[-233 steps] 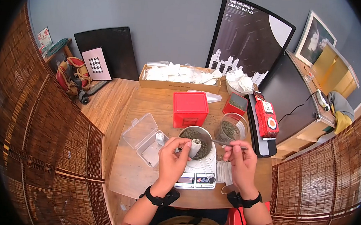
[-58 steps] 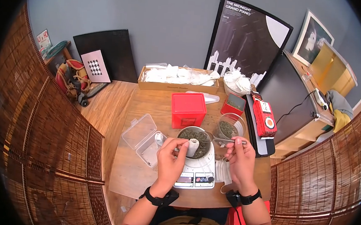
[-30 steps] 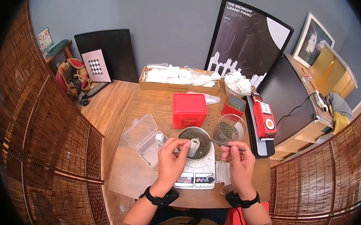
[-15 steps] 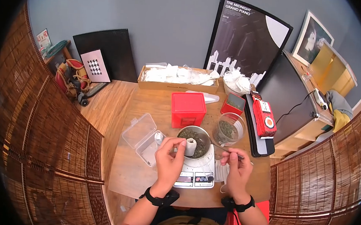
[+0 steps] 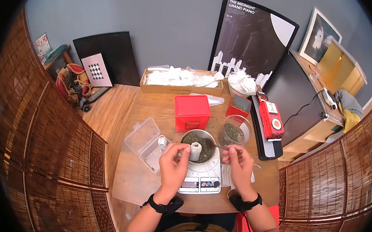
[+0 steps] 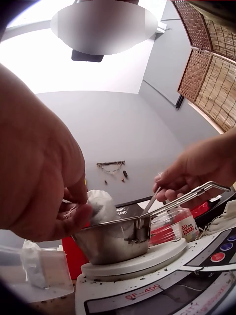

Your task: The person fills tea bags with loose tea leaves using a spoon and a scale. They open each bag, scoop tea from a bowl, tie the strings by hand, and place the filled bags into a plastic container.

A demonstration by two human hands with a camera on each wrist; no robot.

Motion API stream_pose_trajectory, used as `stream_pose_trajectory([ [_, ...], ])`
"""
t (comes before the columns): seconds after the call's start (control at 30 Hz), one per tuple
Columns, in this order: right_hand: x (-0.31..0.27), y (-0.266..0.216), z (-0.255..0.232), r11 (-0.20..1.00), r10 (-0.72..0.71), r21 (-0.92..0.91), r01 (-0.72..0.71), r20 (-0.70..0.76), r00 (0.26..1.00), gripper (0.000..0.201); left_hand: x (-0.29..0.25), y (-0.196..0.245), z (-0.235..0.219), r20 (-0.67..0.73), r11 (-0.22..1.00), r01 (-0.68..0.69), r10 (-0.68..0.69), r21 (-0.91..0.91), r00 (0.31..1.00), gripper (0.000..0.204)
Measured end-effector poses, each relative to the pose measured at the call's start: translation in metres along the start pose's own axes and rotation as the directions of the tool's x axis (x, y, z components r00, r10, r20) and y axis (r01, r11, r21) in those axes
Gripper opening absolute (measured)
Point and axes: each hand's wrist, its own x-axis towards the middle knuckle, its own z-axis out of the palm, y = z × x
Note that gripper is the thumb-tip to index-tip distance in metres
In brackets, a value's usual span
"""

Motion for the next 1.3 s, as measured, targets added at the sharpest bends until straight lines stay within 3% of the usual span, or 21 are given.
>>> stream_pose_trajectory([
  [0.23, 0.006, 0.011, -0.009, 0.928, 0.217, 0.313, -0.201, -0.017, 0.976, 0.026, 0.001, 0.0, 0.001, -0.026, 0.999, -0.003, 0.002, -0.034, 1.0, 0.011],
  [0.43, 0.006, 0.008, -0.011, 0.844, 0.303, 0.473, -0.254, -0.029, 0.952, 0.024, 0.0, 0.001, 0.001, -0.021, 0.999, 0.004, -0.004, -0.036, 1.0, 0.011],
  [0.73, 0.013, -0.01, -0.015, 0.801, 0.285, 0.544, -0.249, 0.018, 0.958, 0.024, 0.002, 0.001, 0.001, 0.022, 1.0, -0.004, 0.004, -0.001, 1.0, 0.013],
  [1.3, 0.016, -0.033, -0.012, 0.832, 0.23, 0.486, -0.266, 0.133, 0.964, 0.023, 0.005, 0.002, 0.005, 0.036, 0.999, 0.013, -0.012, -0.029, 0.999, 0.014],
])
